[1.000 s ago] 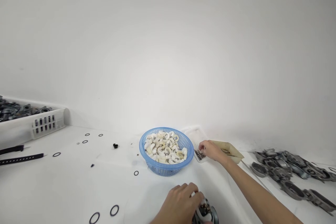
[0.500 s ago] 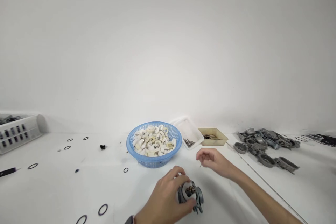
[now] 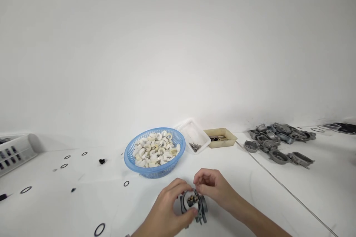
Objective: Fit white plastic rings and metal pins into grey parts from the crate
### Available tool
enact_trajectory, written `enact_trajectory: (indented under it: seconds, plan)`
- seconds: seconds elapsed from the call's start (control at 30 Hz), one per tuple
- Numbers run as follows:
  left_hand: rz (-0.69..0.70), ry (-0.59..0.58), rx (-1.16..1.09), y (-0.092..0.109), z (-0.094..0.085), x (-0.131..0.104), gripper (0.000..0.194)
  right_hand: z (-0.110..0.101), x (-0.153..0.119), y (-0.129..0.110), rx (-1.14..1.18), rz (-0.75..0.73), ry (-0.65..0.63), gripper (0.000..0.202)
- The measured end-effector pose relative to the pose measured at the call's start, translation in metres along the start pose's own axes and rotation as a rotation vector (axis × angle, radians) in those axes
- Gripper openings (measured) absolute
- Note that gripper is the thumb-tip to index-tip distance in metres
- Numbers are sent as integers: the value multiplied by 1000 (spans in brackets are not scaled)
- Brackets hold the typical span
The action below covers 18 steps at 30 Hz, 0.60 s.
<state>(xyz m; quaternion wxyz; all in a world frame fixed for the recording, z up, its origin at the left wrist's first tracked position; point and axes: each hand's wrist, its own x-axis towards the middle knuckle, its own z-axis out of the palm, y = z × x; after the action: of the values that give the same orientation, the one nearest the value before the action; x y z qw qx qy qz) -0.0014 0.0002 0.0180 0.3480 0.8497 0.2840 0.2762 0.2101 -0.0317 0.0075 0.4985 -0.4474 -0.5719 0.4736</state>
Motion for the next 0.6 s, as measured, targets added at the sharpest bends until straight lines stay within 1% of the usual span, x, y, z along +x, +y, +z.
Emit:
enact_trajectory:
  seconds: [0.07, 0.2, 0.27, 0.43, 0.6]
  plan:
    - [-2, -2, -8, 1, -1, 0, 29, 1, 0, 1, 7, 14, 37, 6]
    - [-4, -16, -15, 3, -2, 0, 23, 2, 1, 0, 26, 41, 80, 12]
    - [-17, -25, -14, 4, -2, 1, 23, 3, 0, -1, 31, 65, 94, 10]
    - [-26, -33, -13, 2, -2, 1, 22, 4, -1, -4, 57, 118, 91, 8]
    - [-12, -34, -21, 1, -2, 0, 21, 2, -1, -1, 68, 140, 78, 9]
